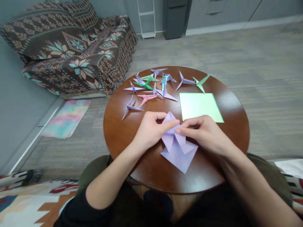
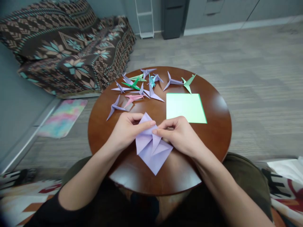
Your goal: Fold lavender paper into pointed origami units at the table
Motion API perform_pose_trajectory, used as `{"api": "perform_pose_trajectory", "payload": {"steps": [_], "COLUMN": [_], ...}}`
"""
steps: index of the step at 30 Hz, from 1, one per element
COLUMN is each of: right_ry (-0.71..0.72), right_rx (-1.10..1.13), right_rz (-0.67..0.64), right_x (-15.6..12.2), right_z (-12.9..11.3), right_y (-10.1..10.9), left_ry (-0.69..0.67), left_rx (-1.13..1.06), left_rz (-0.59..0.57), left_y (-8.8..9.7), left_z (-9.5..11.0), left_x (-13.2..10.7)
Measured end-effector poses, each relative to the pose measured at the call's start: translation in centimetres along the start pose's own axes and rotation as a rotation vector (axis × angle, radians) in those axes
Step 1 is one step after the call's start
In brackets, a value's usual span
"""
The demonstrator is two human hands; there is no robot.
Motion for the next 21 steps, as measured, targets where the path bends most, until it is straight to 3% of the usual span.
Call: {"api": "perform_pose_trajectory", "payload": {"steps": [6,17,21], "right_ry": [-0.034,-0.058,-0.066], "right_rx": [-0.001,0.006,0.03], "right_rz": [-0.02,-0.03,-0.012], "right_x": [-0.1,-0.2,-0.1], "right_z": [0.3,0.2,0.4], "right_y": [0.0,-0.3,-0.2], "left_ry": [0.02,-0.092,-0.059], "left_rx": [-0.054,-0.161,-0.086], "left_rz": [0.012,0.205,0.044], "left_y": [0.3,2.6,1.6], "left_z": [-0.2,-0.4,0.2], "left_x": [0.2,1.1,0.6]}}
Point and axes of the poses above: each hand's wrist, its own x-axis towards the middle knuckle, its own y-axis out of the back of the hand, z = x × y, the point moved 4 cm from there along x, towards the middle knuckle, and after that the axes turned 12 degrees about x, right-handed, at the moved point
